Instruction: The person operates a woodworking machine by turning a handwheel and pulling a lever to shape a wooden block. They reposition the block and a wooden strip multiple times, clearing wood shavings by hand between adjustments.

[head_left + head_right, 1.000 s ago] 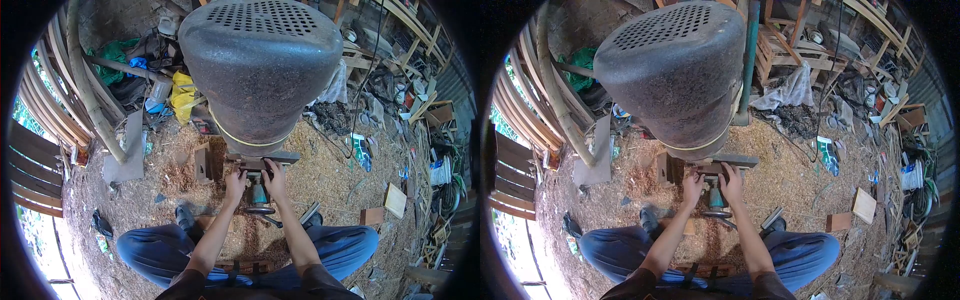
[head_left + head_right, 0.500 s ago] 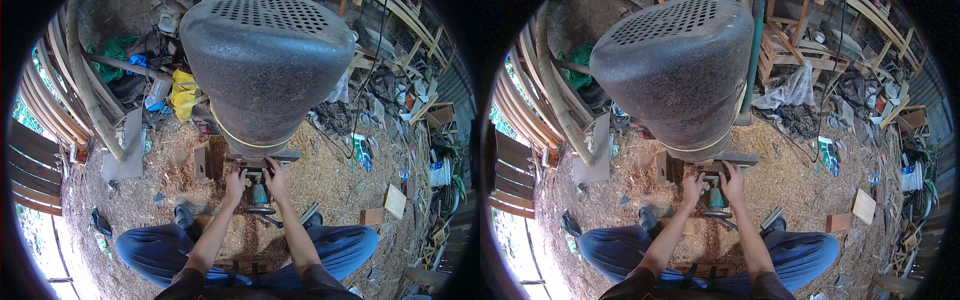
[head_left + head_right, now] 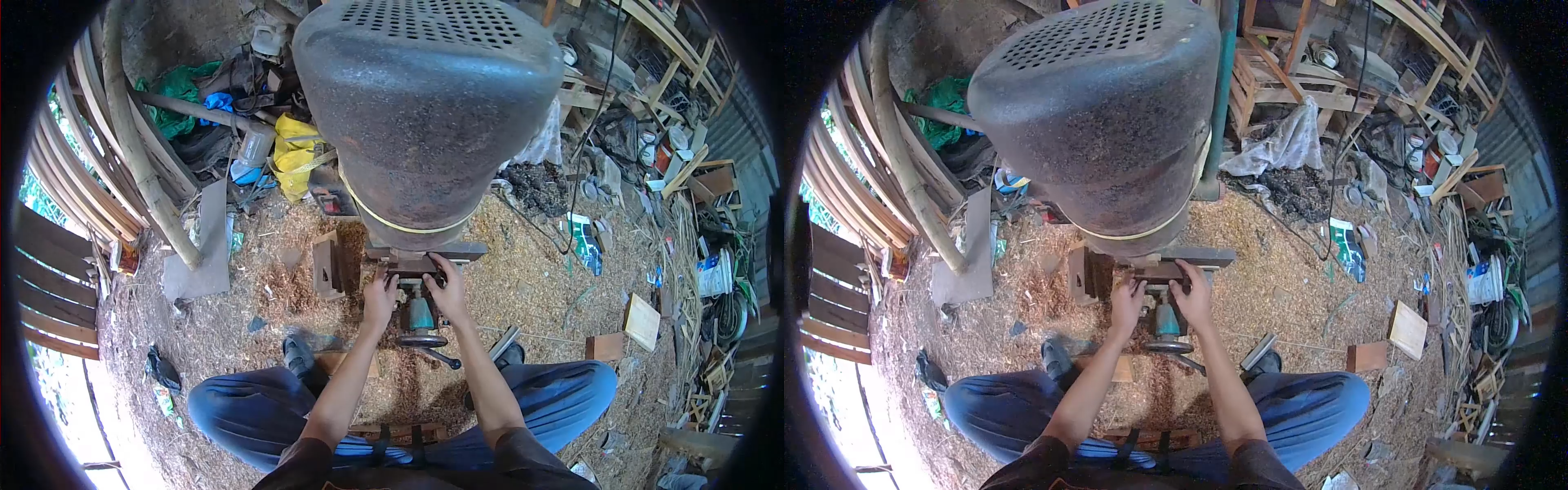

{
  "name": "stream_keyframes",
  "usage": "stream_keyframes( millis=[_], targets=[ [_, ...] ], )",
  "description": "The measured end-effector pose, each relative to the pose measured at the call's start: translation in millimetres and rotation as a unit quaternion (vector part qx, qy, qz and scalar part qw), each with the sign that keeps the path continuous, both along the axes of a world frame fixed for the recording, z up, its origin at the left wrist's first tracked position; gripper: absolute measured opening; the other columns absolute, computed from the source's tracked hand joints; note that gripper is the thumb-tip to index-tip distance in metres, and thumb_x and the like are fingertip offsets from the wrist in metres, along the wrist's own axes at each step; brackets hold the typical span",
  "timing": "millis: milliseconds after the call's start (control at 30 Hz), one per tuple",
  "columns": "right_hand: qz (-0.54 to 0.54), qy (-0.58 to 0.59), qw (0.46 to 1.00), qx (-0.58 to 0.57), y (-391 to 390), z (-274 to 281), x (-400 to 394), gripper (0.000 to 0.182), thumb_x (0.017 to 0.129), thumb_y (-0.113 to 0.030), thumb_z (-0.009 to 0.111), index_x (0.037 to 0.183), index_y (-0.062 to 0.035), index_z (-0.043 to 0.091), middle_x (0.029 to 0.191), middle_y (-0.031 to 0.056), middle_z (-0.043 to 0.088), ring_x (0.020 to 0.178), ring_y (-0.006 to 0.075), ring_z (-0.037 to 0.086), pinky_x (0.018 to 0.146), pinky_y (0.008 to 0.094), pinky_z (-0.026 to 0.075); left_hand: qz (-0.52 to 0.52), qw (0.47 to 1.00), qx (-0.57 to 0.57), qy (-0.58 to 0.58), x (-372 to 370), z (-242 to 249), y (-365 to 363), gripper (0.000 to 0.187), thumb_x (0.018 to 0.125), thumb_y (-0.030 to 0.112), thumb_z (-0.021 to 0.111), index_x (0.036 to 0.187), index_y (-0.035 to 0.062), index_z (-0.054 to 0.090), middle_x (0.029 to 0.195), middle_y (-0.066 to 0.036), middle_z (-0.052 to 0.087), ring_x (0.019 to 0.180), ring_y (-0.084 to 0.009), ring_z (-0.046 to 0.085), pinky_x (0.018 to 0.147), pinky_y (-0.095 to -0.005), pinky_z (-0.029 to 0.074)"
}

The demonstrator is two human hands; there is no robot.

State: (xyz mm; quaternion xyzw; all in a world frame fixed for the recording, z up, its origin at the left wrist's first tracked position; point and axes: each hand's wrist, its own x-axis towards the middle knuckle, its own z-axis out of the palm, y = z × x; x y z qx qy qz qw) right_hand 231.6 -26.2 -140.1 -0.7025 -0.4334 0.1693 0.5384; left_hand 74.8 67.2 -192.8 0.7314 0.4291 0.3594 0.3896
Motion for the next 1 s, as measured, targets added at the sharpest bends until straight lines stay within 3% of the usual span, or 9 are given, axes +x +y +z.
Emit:
stream_keyframes(
  millis=[67,167,233,333,400,500,767,933,1000],
  targets=[
    [0.020,0.001,1.000,-0.008,-3.8,1.6,-1.4,0.049,0.088,-0.011,0.072,0.135,-0.0036,0.059,0.126,0.0199,0.063,0.118,0.0337,0.060,0.103,0.0418,0.047,-0.008,1.000,-0.006,-0.004,-5.7,16.5,-0.6,0.031,0.096,0.010,0.067,0.124,-0.0008,0.059,0.080,-0.020,0.072,0.076,-0.0404,0.072,0.064,-0.0451,0.055],
    [-0.038,0.036,0.998,0.028,-27.5,7.3,-2.7,0.048,0.093,-0.017,0.069,0.138,-0.0034,0.058,0.130,0.0199,0.063,0.121,0.0336,0.060,0.106,0.0425,0.045,0.004,0.995,-0.083,0.046,-9.5,55.9,-17.6,0.036,0.094,0.009,0.068,0.127,-0.0010,0.058,0.097,-0.021,0.073,0.092,-0.0387,0.072,0.078,-0.0441,0.056],
    [-0.103,0.016,0.994,0.010,-51.7,1.3,6.2,0.044,0.097,-0.018,0.066,0.138,-0.0029,0.058,0.130,0.0185,0.064,0.116,0.0315,0.062,0.100,0.0412,0.048,0.056,0.989,0.134,0.023,-6.2,61.9,-30.3,0.039,0.093,0.006,0.068,0.129,-0.0005,0.058,0.121,-0.023,0.067,0.112,-0.0389,0.065,0.096,-0.0440,0.051],
    [-0.157,-0.010,0.987,-0.014,-93.3,-21.2,20.4,0.041,0.098,-0.016,0.064,0.137,-0.0034,0.059,0.129,0.0176,0.064,0.112,0.0293,0.063,0.094,0.0389,0.051,0.023,0.994,0.105,0.000,5.4,101.1,-66.3,0.038,0.092,0.005,0.070,0.128,-0.0009,0.060,0.133,-0.021,0.061,0.126,-0.0359,0.058,0.108,-0.0433,0.045],
    [-0.178,-0.067,0.982,-0.013,-124.4,-35.3,29.8,0.038,0.099,-0.015,0.062,0.135,-0.0039,0.060,0.127,0.0174,0.065,0.107,0.0279,0.064,0.088,0.0371,0.053,0.008,0.995,0.089,-0.034,19.1,114.4,-93.4,0.035,0.091,0.002,0.069,0.125,-0.0001,0.062,0.130,-0.019,0.064,0.124,-0.0361,0.060,0.108,-0.0440,0.045],
    [-0.215,-0.026,0.972,-0.094,-163.8,-48.8,35.9,0.039,0.096,-0.014,0.060,0.134,-0.0050,0.059,0.126,0.0228,0.061,0.120,0.0420,0.056,0.104,0.0478,0.044,-0.104,0.977,0.187,-0.024,38.1,107.9,-133.4,0.031,0.088,0.001,0.068,0.118,0.0042,0.066,0.126,-0.013,0.067,0.118,-0.0326,0.062,0.104,-0.0446,0.045],
    [-0.230,-0.033,0.959,-0.163,-199.9,-86.2,63.9,0.038,0.091,-0.012,0.064,0.128,-0.0046,0.062,0.124,0.0237,0.062,0.120,0.0417,0.055,0.105,0.0474,0.043,-0.227,0.968,0.099,0.035,86.6,82.4,-157.2,0.025,0.091,0.005,0.065,0.116,0.0065,0.067,0.123,-0.012,0.068,0.115,-0.0315,0.063,0.105,-0.0462,0.044],
    [-0.090,-0.068,0.948,-0.297,-185.3,-106.5,70.7,0.031,0.086,-0.012,0.067,0.116,-0.0053,0.069,0.122,0.0230,0.064,0.119,0.0394,0.056,0.108,0.0499,0.040,-0.239,0.962,0.107,0.076,100.1,58.4,-156.2,0.025,0.094,0.006,0.060,0.118,0.0061,0.066,0.120,-0.013,0.069,0.114,-0.0318,0.064,0.103,-0.0443,0.045],
    [-0.063,-0.111,0.915,-0.382,-181.6,-125.3,69.3,0.042,0.085,-0.012,0.068,0.127,-0.0079,0.064,0.132,0.0221,0.061,0.127,0.0390,0.053,0.115,0.0531,0.033,-0.240,0.963,0.100,0.076,103.8,47.5,-158.5,0.024,0.094,0.006,0.061,0.117,0.0048,0.067,0.118,-0.015,0.070,0.112,-0.0345,0.064,0.101,-0.0448,0.046]
  ],
)
